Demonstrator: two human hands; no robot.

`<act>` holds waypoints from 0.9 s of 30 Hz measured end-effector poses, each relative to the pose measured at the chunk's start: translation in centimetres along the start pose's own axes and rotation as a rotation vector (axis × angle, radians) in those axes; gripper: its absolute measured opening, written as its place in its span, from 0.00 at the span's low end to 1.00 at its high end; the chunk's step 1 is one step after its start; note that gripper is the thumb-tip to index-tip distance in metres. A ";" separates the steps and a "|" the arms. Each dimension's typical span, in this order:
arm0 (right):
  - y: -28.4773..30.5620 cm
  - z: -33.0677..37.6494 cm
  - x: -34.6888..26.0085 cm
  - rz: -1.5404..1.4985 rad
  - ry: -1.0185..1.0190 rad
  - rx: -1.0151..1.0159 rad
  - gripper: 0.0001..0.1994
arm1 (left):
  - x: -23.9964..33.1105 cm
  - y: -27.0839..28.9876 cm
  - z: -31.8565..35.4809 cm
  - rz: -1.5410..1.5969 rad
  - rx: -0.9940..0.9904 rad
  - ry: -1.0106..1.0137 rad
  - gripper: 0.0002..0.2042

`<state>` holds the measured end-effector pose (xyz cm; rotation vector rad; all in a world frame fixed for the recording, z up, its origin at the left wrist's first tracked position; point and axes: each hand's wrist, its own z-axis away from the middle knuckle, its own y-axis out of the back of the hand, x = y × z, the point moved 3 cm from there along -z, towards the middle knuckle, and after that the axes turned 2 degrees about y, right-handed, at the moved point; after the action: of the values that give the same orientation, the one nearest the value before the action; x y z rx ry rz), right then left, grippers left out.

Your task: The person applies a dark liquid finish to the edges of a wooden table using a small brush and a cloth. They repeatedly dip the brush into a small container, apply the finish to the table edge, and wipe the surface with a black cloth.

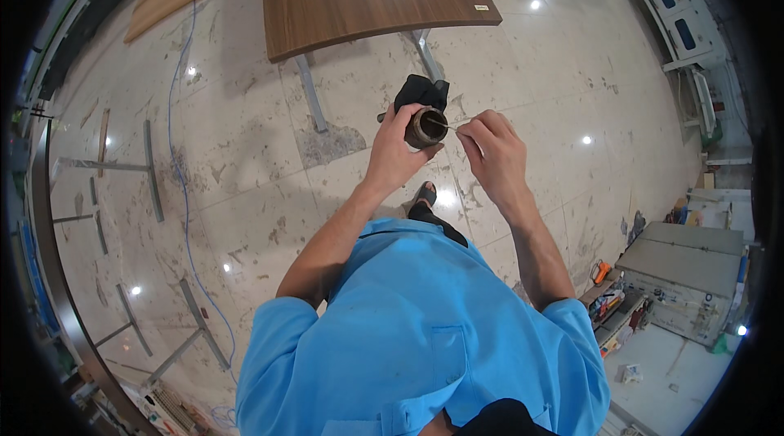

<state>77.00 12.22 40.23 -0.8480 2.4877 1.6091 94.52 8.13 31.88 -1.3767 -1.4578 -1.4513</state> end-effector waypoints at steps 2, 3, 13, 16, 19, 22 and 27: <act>0.1 0.0 0.1 -0.013 -0.002 0.016 0.05 | -0.1 -0.1 0.0 0.016 -0.002 0.013 0.31; 0.1 0.0 0.1 -0.024 0.000 0.027 0.05 | -0.1 -0.1 0.0 0.011 0.002 0.003 0.31; -0.5 0.5 1.9 -0.285 -0.275 -0.062 0.04 | 0.2 0.0 -0.2 -0.023 -0.007 0.007 0.31; -1.2 0.8 2.8 -0.371 -0.345 -0.101 0.05 | -0.1 -0.1 -0.3 -0.006 -0.020 0.001 0.32; -1.7 1.0 3.4 -0.415 -0.382 -0.110 0.06 | -0.3 -0.2 -0.6 -0.006 -0.038 -0.003 0.32; -1.8 1.1 3.5 -0.432 -0.411 -0.104 0.06 | -0.4 -0.2 -0.7 0.003 -0.044 0.023 0.32; -0.9 0.6 2.9 -0.301 -0.330 -0.097 0.05 | -0.2 -0.2 -1.2 -0.025 -0.045 0.007 0.32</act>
<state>74.84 11.28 38.25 -0.8391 1.9708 1.6203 94.15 7.00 31.83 -1.3838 -1.4509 -1.5117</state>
